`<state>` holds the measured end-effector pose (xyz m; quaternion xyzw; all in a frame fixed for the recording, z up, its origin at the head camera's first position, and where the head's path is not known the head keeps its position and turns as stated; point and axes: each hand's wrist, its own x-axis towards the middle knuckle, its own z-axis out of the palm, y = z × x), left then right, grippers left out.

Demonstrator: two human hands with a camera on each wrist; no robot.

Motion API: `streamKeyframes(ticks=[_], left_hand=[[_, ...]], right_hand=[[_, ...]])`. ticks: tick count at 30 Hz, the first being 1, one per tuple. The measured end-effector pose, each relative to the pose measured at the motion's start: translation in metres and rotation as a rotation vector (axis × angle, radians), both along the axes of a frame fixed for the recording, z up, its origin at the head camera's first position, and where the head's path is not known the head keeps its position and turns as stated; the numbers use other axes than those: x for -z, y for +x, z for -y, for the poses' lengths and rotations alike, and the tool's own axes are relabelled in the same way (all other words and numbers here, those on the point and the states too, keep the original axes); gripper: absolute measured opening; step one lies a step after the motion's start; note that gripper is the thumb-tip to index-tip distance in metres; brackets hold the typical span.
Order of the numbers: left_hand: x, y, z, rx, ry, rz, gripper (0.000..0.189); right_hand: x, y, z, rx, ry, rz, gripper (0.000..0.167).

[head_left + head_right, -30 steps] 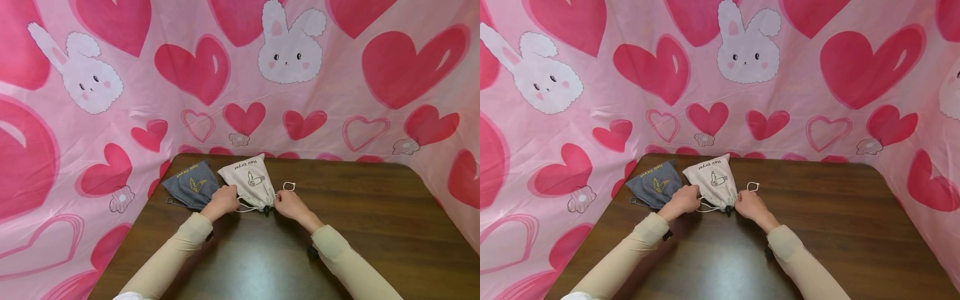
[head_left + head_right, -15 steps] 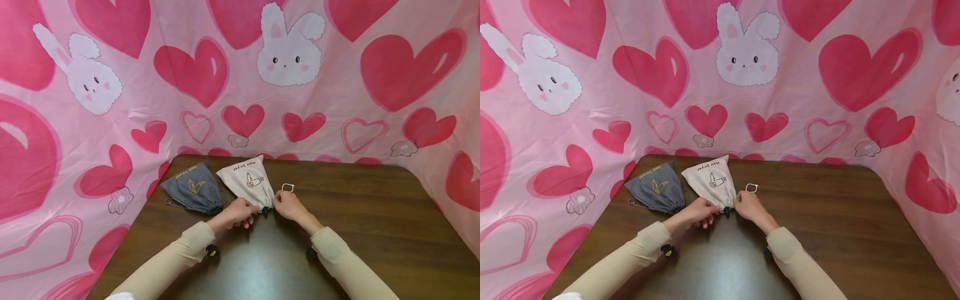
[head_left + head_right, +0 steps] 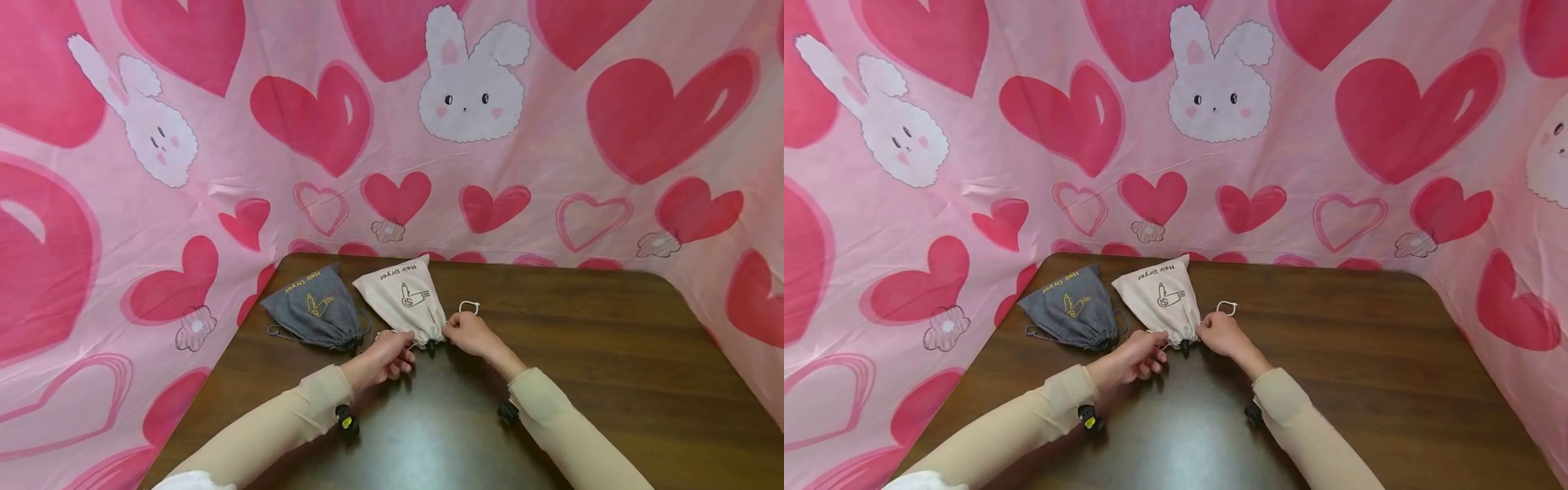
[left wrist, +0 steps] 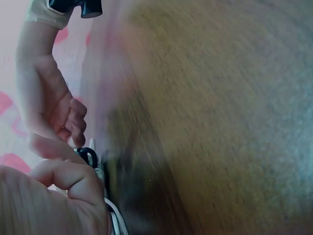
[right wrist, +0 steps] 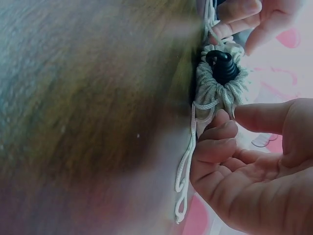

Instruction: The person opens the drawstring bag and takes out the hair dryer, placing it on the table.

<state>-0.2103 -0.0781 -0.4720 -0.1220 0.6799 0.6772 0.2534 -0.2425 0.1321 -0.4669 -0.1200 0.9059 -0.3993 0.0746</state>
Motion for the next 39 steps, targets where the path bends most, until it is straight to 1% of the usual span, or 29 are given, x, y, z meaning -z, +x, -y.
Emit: streamKeyframes(ticks=[6,10,17,22,28,39], left_hand=[[0.0006,-0.0053,0.0004,0.021,-0.014,0.013,0.025],[0.0007,-0.0065,-0.0008,0.028,-0.016,0.017,0.025],[0.0024,-0.0072,-0.0033,0.011,-0.018,0.021,0.024],[0.0042,-0.0077,-0.0040,0.006,-0.020,0.022,0.020],[0.0050,-0.0062,-0.0047,0.004,-0.023,0.007,0.014],[0.0057,-0.0066,-0.0067,-0.022,-0.009,-0.005,0.013]], right_hand=[[-0.0002,-0.0008,-0.0009,-0.005,0.005,0.050,0.027],[0.0001,-0.0009,-0.0015,-0.001,0.003,0.059,0.029],[-0.0018,0.0003,0.0001,-0.006,-0.002,0.034,0.030],[0.0009,-0.0007,-0.0007,-0.015,0.004,0.023,0.029],[0.0013,0.0006,-0.0008,-0.016,-0.009,0.025,0.029],[0.0002,0.0007,-0.0004,-0.013,-0.008,0.021,0.029]])
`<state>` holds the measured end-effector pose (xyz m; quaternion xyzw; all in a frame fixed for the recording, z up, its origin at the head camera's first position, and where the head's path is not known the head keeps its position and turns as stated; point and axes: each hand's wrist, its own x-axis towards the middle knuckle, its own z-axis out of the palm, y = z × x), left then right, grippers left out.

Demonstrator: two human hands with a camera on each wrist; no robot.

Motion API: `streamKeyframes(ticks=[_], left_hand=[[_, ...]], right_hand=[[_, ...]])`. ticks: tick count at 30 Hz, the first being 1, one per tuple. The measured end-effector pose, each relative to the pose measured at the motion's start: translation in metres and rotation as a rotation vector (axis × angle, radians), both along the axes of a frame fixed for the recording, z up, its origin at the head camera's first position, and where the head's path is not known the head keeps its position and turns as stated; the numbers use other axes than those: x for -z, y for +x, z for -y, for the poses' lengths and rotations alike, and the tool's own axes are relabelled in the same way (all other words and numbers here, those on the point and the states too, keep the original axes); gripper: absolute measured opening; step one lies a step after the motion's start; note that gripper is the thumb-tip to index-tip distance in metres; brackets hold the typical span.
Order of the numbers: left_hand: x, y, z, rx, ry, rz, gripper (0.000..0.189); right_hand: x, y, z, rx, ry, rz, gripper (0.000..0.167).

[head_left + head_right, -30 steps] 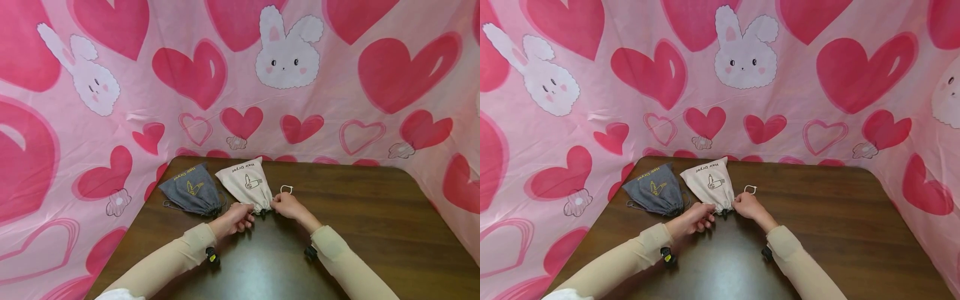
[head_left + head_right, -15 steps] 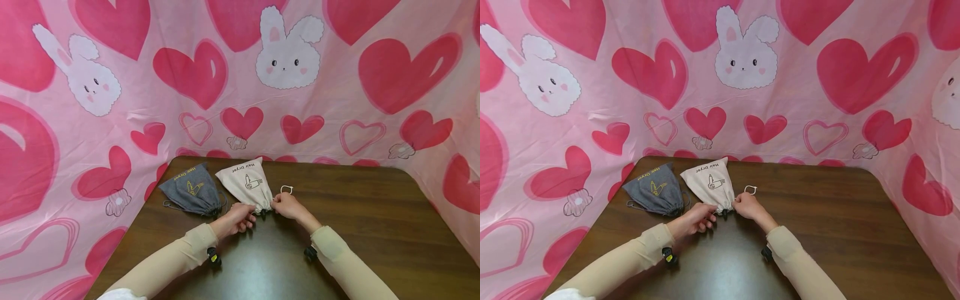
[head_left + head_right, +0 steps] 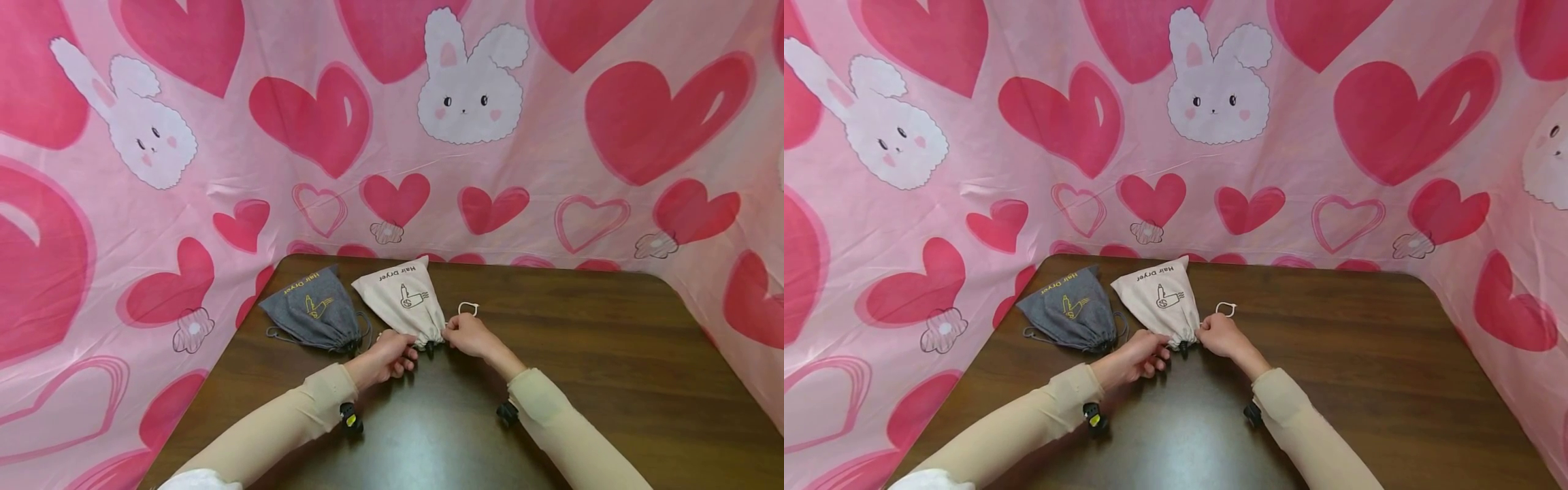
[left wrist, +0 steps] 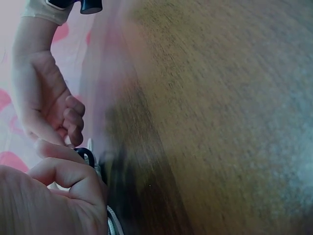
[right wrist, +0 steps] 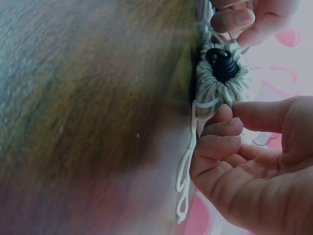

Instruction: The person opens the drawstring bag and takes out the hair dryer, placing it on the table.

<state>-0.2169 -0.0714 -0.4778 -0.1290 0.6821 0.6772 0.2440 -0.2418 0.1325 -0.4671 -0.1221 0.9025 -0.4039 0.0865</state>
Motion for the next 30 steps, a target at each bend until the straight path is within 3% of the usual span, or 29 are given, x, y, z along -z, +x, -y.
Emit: streamKeyframes(ticks=[30], left_hand=[[0.0011,-0.0018,0.0038,0.007,0.014,0.024,0.013]], right_hand=[[0.0005,-0.0008,-0.0026,-0.012,-0.018,0.036,0.026]])
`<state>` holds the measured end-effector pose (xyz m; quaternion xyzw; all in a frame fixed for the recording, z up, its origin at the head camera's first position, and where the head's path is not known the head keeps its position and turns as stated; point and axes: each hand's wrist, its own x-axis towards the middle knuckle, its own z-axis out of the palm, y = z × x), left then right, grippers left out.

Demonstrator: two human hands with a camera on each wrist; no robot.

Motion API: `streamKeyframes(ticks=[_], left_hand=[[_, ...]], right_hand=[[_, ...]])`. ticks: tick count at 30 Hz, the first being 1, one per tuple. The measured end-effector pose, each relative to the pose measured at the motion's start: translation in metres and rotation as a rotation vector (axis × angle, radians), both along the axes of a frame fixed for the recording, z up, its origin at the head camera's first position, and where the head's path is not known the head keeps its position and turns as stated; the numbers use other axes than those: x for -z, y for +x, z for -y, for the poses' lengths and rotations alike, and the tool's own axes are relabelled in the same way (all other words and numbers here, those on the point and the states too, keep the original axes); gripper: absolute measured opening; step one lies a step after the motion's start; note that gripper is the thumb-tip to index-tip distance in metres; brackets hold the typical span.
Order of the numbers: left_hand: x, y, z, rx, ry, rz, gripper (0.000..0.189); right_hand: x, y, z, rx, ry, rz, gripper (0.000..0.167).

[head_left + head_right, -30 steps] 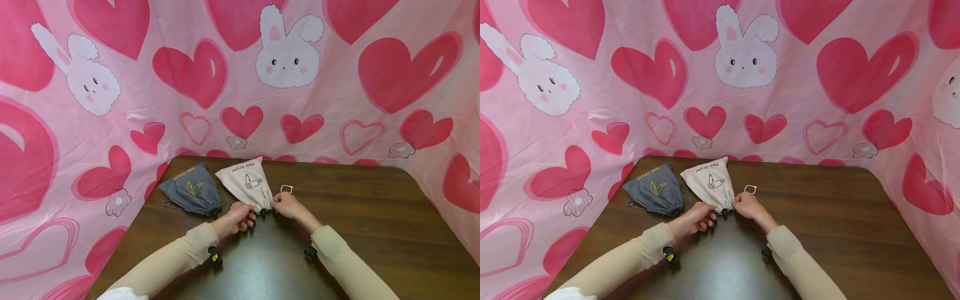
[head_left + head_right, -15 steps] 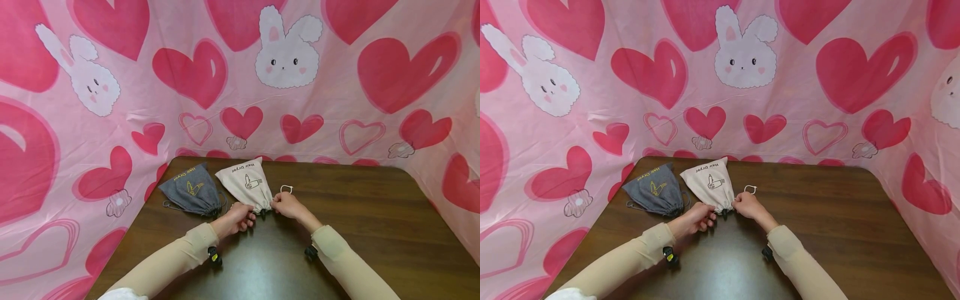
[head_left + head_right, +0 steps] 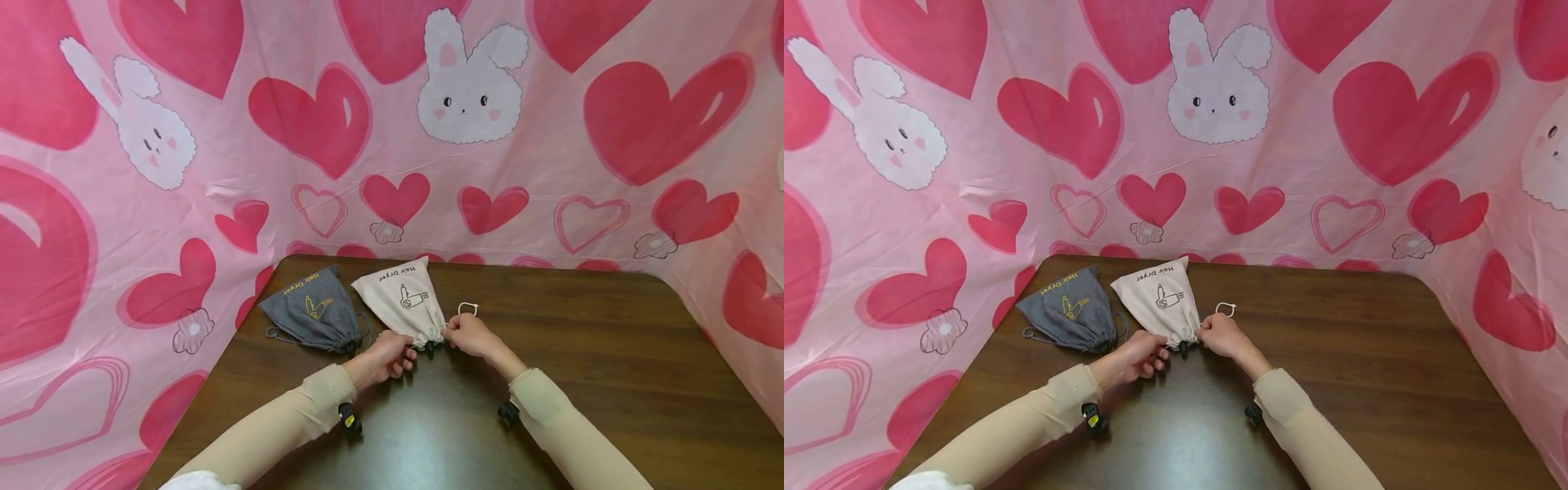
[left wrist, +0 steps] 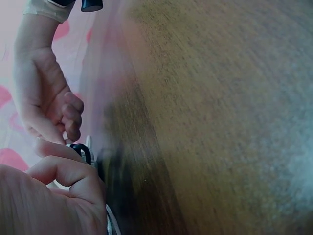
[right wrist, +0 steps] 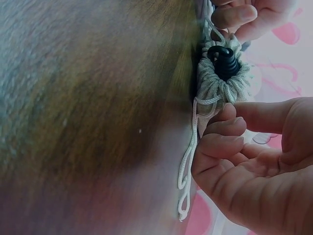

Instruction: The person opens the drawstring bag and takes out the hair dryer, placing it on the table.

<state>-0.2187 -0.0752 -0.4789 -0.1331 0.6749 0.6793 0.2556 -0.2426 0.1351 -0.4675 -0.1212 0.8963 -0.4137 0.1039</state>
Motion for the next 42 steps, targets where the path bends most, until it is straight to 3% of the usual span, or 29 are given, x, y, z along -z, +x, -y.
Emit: streamKeyframes(ticks=[42], left_hand=[[0.0013,0.0032,0.0034,-0.002,0.000,-0.009,0.015]], right_hand=[[0.0017,0.0015,-0.0050,-0.004,0.015,-0.039,0.028]])
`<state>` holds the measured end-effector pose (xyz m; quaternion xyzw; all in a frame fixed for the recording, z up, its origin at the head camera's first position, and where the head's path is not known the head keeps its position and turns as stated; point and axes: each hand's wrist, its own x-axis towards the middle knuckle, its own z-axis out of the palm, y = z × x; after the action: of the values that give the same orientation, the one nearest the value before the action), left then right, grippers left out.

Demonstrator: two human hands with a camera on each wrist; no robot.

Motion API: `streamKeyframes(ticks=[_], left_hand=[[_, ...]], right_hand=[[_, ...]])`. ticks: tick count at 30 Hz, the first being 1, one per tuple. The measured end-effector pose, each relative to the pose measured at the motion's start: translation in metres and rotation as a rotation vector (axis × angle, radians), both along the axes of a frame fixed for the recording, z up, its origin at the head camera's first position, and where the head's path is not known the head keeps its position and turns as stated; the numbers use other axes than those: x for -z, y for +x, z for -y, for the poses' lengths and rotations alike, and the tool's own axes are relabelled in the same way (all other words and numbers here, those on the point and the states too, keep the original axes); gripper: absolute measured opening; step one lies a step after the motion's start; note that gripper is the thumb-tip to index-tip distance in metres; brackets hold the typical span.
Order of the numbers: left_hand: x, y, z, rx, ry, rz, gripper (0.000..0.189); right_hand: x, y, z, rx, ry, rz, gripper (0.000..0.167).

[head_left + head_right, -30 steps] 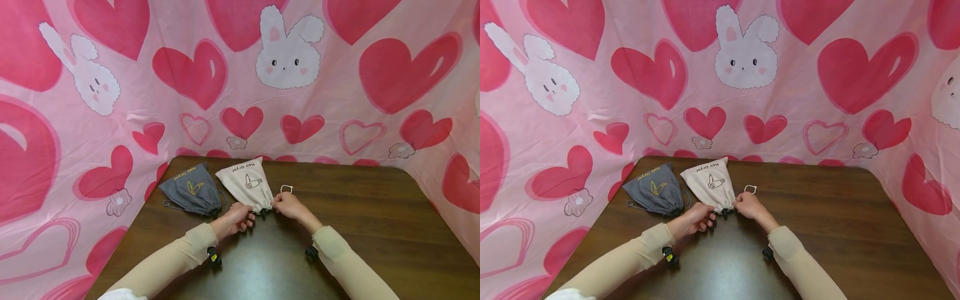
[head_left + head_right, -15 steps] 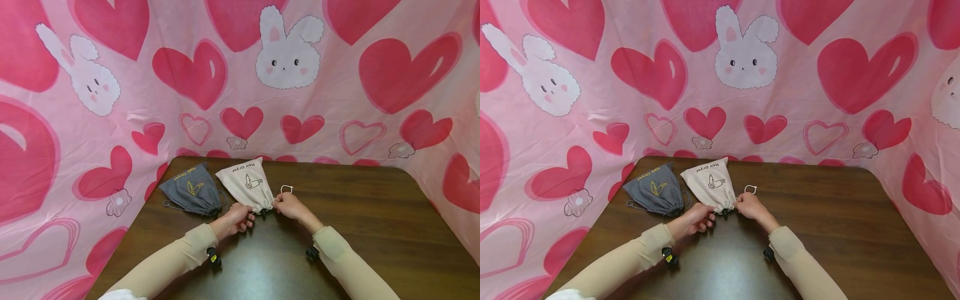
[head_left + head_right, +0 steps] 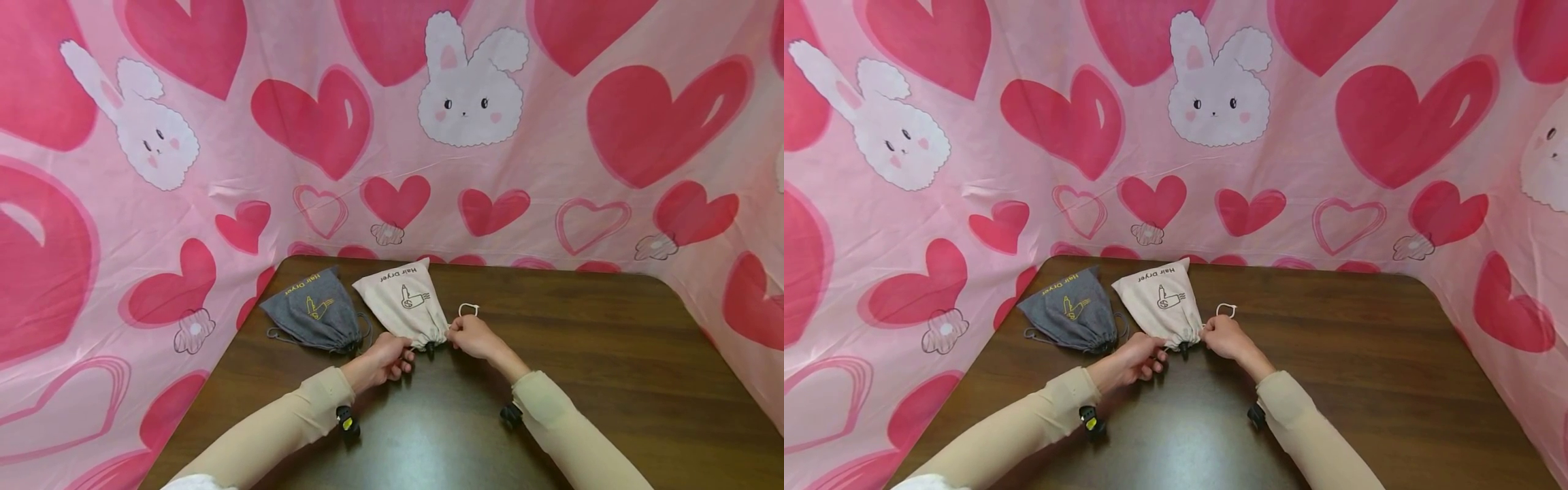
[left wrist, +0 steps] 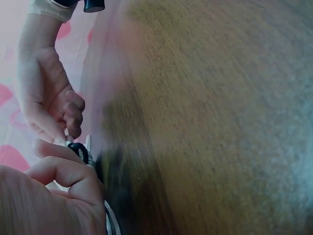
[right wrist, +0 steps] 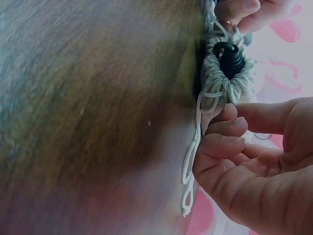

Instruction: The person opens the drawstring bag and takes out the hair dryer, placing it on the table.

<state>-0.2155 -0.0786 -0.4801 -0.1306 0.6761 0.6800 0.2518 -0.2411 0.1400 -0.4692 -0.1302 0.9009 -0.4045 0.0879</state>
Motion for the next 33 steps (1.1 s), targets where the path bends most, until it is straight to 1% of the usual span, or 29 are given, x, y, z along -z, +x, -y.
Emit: streamKeyframes(ticks=[9,16,23,30,33], left_hand=[[0.0005,0.0000,0.0017,0.004,0.001,0.001,0.015],[0.0010,0.0015,0.0039,0.013,-0.002,-0.005,0.016],[0.0004,0.0032,0.0059,0.009,0.005,-0.004,0.016],[-0.0014,0.0050,0.0053,0.036,0.022,0.030,0.017],[-0.0029,0.0049,0.0049,0.054,0.024,0.037,0.020]], right_hand=[[0.0019,-0.0005,-0.0015,0.022,0.011,-0.003,0.027],[0.0027,-0.0005,-0.0032,0.022,0.017,-0.005,0.027],[0.0000,0.0017,-0.0046,0.029,0.010,0.001,0.026],[-0.0006,0.0034,-0.0033,0.062,-0.052,0.087,0.025],[-0.0004,0.0038,-0.0021,0.067,-0.059,0.103,0.025]])
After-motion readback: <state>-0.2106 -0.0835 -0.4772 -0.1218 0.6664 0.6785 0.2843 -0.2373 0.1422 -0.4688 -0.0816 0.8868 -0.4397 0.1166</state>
